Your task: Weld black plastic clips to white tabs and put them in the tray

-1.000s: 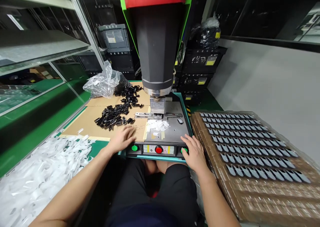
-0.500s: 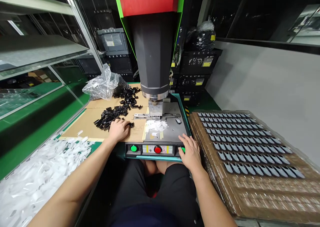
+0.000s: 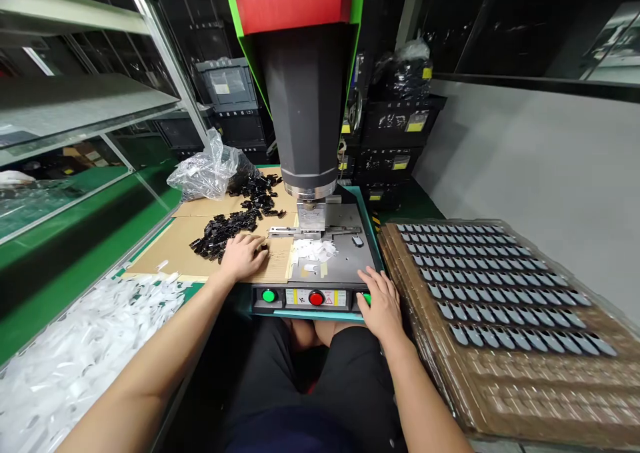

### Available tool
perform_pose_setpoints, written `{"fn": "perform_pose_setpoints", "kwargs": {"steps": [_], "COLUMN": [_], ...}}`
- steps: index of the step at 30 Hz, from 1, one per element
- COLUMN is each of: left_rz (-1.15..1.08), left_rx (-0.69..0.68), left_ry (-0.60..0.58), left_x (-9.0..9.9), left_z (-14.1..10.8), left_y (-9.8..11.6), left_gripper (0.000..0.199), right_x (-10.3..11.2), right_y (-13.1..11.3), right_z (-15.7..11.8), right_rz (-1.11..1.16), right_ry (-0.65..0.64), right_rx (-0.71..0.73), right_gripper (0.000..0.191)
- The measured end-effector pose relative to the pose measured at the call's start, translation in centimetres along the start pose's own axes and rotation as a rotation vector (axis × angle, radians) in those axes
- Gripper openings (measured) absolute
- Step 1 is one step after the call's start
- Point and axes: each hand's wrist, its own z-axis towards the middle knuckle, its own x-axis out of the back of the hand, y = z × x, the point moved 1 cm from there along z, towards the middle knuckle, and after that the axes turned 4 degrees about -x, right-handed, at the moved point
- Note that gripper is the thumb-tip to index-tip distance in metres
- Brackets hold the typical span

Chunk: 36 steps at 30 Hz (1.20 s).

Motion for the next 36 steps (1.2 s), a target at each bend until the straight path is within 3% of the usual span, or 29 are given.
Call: {"fn": "perform_pose_setpoints", "kwargs": {"steps": [4,18,25,28,31,36], "left_rz": [0.019,-0.043,0.128,0.114,0.018,-0.338], "left_rx": [-0.116,-0.246,-0.589,-0.654,-0.605,-0.257], "left_ry": [-0.129,-0.15,-0.176,-0.166,-0.147,0.006], "left_x": [-0.2,-0.6,0.8,1.2,1.3,0.2], "left_z": [1.0,2.6,1.9,1.2,1.4,5.4], "left_y": [0.8,0.2,1.3,1.5,1.4,3.6], "left_gripper": [0.034,0.028,0.025,0.023,0.024,0.034], "right_x": [0.0,0.3,0.9,1.7,2.5,1.5], "right_y": [-0.1,-0.3,-0.6,-0.9,-2.1,-6.5], "right_z": [0.0,-0.1,0.2,1.1,3.5,11.4], "right_rz": [-0.002,0.023,0.034,0.065,0.136,0.263], "right_ry": [0.008,-0.006,-0.003,-0.002,0.026,0.032], "right_rx": [0.004,-0.007,-0.01,0.009,0.047,0.006], "right_gripper": [0.06,0.056,0.053,0.046,0.042,0.045]}}
